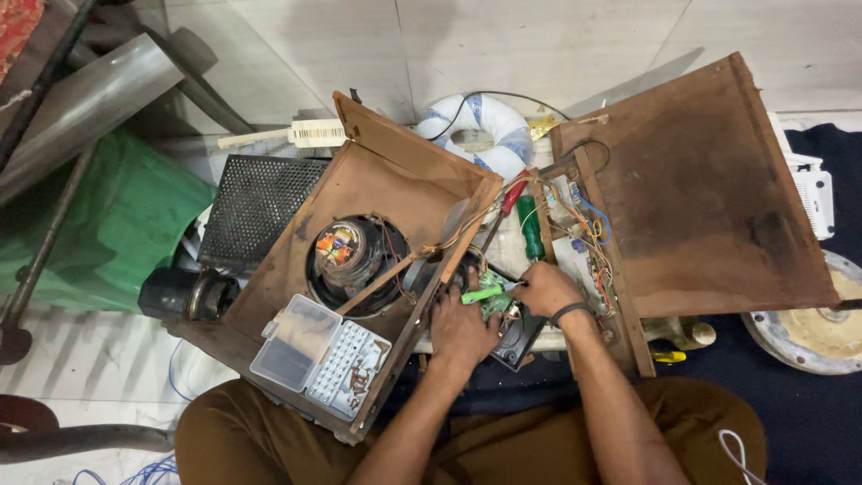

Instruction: The person uses a screwdriver to adjust components on a circuit board inside an open wooden box containing a motor and wiring. They repeatedly tighten and loosen screws on the board and handle small parts from a nearby container.

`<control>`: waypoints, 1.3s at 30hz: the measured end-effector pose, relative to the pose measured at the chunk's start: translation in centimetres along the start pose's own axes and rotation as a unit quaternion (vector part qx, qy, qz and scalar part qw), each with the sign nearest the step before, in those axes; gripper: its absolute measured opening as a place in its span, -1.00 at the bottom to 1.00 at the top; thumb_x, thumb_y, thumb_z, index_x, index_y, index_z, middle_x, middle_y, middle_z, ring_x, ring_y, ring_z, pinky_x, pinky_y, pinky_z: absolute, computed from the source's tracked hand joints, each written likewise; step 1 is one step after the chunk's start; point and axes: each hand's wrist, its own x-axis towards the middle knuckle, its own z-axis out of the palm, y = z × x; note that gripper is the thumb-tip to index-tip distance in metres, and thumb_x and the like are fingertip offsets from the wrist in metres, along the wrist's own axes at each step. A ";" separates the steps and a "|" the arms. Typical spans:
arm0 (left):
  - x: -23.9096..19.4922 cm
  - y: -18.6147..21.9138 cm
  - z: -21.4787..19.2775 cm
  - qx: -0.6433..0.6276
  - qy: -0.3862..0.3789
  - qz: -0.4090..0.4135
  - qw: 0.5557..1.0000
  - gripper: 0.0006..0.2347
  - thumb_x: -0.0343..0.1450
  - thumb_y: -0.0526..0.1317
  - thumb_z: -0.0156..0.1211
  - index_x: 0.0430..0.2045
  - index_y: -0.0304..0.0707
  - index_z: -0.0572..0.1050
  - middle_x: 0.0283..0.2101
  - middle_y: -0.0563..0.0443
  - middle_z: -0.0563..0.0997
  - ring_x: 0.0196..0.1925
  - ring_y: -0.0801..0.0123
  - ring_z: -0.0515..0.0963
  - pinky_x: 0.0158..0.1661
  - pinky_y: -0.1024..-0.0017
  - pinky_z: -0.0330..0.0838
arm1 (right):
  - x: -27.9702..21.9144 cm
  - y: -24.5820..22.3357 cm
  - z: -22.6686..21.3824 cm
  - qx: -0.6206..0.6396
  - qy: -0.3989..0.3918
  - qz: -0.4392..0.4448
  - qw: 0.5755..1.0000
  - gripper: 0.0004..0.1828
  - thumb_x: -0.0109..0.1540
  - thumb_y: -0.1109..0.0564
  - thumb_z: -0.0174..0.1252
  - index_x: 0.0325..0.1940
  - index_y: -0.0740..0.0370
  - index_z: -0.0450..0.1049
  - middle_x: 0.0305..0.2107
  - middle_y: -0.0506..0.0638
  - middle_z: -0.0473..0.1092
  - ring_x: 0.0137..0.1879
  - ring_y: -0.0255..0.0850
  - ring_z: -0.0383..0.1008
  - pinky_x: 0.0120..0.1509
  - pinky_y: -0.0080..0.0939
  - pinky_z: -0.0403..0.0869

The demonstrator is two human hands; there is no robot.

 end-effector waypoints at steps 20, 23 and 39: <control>-0.5 -1.0 3.2 0.008 0.071 0.084 0.994 -0.50 0.44 -0.07 0.10 0.21 -0.45 0.39 0.34 -0.30 0.35 0.40 -0.16 0.23 0.23 -0.06 0.10 | 0.9 0.6 0.1 0.003 -0.016 -0.009 1.000 -0.65 -0.03 -0.06 0.46 -0.42 0.30 0.67 -0.64 0.21 0.46 -0.52 -0.01 0.49 -0.34 -0.01 0.45; -0.5 -0.9 3.4 0.003 0.083 0.088 0.993 -0.49 0.41 -0.07 0.13 0.20 -0.45 0.40 0.35 -0.31 0.34 0.40 -0.15 0.23 0.24 -0.08 0.09 | 0.9 0.7 0.0 0.020 -0.051 0.036 0.998 -0.63 0.01 -0.08 0.42 -0.41 0.31 0.66 -0.65 0.21 0.49 -0.51 0.01 0.54 -0.32 0.03 0.49; -1.9 -1.7 3.8 -0.026 0.217 0.133 0.967 -0.49 0.41 -0.06 0.16 0.18 -0.47 0.45 0.35 -0.31 0.36 0.35 -0.11 0.31 0.27 -0.02 0.13 | -2.5 -1.4 -0.7 -0.027 0.029 0.001 0.999 -0.61 0.06 -0.08 0.33 -0.08 0.08 0.66 -0.30 0.22 0.57 -0.13 0.14 0.59 -0.04 0.06 0.53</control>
